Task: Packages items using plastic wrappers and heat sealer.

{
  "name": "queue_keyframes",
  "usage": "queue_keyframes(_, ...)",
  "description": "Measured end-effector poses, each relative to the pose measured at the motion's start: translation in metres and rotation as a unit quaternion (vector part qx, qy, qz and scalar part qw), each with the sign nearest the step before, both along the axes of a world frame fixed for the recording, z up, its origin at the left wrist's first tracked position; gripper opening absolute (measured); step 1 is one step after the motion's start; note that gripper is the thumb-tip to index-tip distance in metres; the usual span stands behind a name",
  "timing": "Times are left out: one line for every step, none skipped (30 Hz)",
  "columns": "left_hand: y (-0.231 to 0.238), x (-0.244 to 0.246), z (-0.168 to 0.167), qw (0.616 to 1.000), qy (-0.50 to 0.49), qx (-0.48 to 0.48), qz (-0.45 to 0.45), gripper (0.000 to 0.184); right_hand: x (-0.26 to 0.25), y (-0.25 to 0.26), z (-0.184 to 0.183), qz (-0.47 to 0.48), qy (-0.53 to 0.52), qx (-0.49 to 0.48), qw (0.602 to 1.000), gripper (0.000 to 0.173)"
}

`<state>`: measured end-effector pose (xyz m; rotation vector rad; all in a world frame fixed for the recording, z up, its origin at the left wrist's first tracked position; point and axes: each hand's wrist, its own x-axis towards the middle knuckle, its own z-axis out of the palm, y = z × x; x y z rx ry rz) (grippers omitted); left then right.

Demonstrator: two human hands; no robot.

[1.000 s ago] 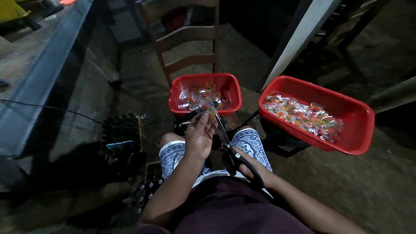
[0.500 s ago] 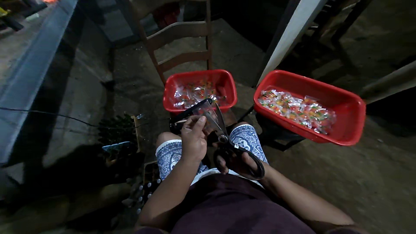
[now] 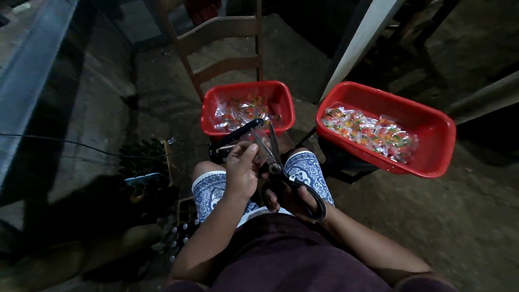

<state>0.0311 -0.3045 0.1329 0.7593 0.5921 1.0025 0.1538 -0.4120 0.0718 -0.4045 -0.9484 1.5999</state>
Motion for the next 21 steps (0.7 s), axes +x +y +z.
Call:
queue_keyframes(0.0, -0.0001, 0.0001, 1.0, 0.001, 0.0, -0.002, 0.019, -0.0005, 0.0004, 0.0005, 0.0, 0.005, 0.0, 1.0, 0.075)
queue_keyframes(0.0, 0.0001, 0.0001, 1.0, 0.001, 0.001, -0.003, 0.019, -0.001, 0.0003, 0.001, 0.0, 0.008, -0.001, 1.0, 0.074)
queue_keyframes(-0.0001, 0.0002, 0.0002, 1.0, -0.001, 0.001, -0.004, 0.019, -0.0014, -0.0002, 0.0015, 0.0, 0.014, 0.0, 1.0, 0.074)
queue_keyframes(-0.0003, 0.0005, 0.0003, 1.0, -0.005, 0.001, -0.003, 0.02, -0.0019, -0.0006, 0.0014, 0.0, 0.02, -0.001, 1.0, 0.074)
queue_keyframes(-0.0006, 0.0007, 0.0005, 1.0, -0.008, 0.0, -0.002, 0.02, -0.0025, -0.001, 0.0011, -0.001, 0.024, -0.001, 1.0, 0.074)
queue_keyframes(-0.0008, 0.0009, 0.0005, 1.0, -0.011, 0.0, -0.001, 0.02, -0.0029, -0.0013, 0.0007, -0.001, 0.027, 0.0, 1.0, 0.074)
queue_keyframes(-0.0009, 0.0012, 0.0003, 1.0, -0.011, -0.001, 0.001, 0.019, -0.0033, -0.0015, -0.0002, -0.001, 0.032, 0.0, 1.0, 0.074)
queue_keyframes(-0.0009, 0.0015, -0.0002, 1.0, -0.011, 0.0, 0.002, 0.019, -0.0036, -0.0014, -0.0015, -0.001, 0.038, 0.002, 0.999, 0.073)
queue_keyframes(-0.0007, 0.0018, -0.0012, 1.0, -0.011, 0.0, 0.002, 0.018, -0.0041, -0.0014, -0.0025, 0.0, 0.046, 0.003, 0.999, 0.072)
queue_keyframes(-0.0005, 0.0021, -0.0023, 1.0, -0.01, 0.001, 0.003, 0.017, -0.0046, -0.0015, -0.0033, -0.001, 0.051, 0.005, 0.999, 0.071)
queue_keyframes(-0.0005, 0.0023, -0.0029, 1.0, -0.009, 0.002, 0.004, 0.017, -0.0053, -0.0018, -0.0045, -0.003, 0.054, 0.005, 0.999, 0.071)
queue_keyframes(-0.0005, 0.0024, -0.0033, 1.0, -0.009, 0.001, 0.005, 0.018, -0.0062, -0.0022, -0.0058, -0.006, 0.055, 0.006, 0.998, 0.071)
queue_keyframes(-0.0004, 0.0024, -0.0036, 1.0, -0.009, 0.0, 0.006, 0.018, -0.0068, -0.0026, -0.0066, -0.006, 0.056, 0.005, 0.998, 0.07)
queue_keyframes(-0.0004, 0.0026, -0.0038, 1.0, -0.009, 0.0, 0.007, 0.019, -0.0071, -0.0033, -0.0067, -0.006, 0.054, 0.003, 0.999, 0.07)
queue_keyframes(-0.0004, 0.0026, -0.0038, 1.0, -0.009, 0.002, 0.008, 0.02, -0.0071, -0.0039, -0.0065, -0.007, 0.047, 0.0, 0.999, 0.069)
queue_keyframes(-0.0002, 0.0025, -0.0035, 1.0, -0.008, 0.005, 0.009, 0.022, -0.0068, -0.0043, -0.0057, -0.008, 0.037, -0.004, 0.999, 0.069)
queue_keyframes(0.0002, 0.0021, -0.0031, 1.0, -0.008, 0.006, 0.009, 0.022, -0.0067, -0.0049, -0.0043, -0.012, 0.027, -0.01, 1.0, 0.069)
queue_keyframes(0.0008, 0.0015, -0.0028, 1.0, -0.003, 0.006, 0.008, 0.022, -0.0066, -0.0056, -0.0025, -0.015, 0.018, -0.016, 1.0, 0.069)
queue_keyframes(0.0012, 0.001, -0.0022, 1.0, 0.005, 0.007, 0.006, 0.022, -0.0064, -0.0062, -0.0009, -0.017, 0.013, -0.019, 1.0, 0.069)
queue_keyframes(0.0012, 0.001, -0.0008, 1.0, 0.019, 0.009, 0.006, 0.023, -0.0065, -0.0066, 0.0004, -0.019, 0.008, -0.021, 1.0, 0.07)
queue_keyframes(0.0013, 0.0007, 0.0001, 1.0, 0.026, 0.01, 0.004, 0.024, -0.0067, -0.0065, 0.0006, -0.016, 0.01, -0.021, 1.0, 0.071)
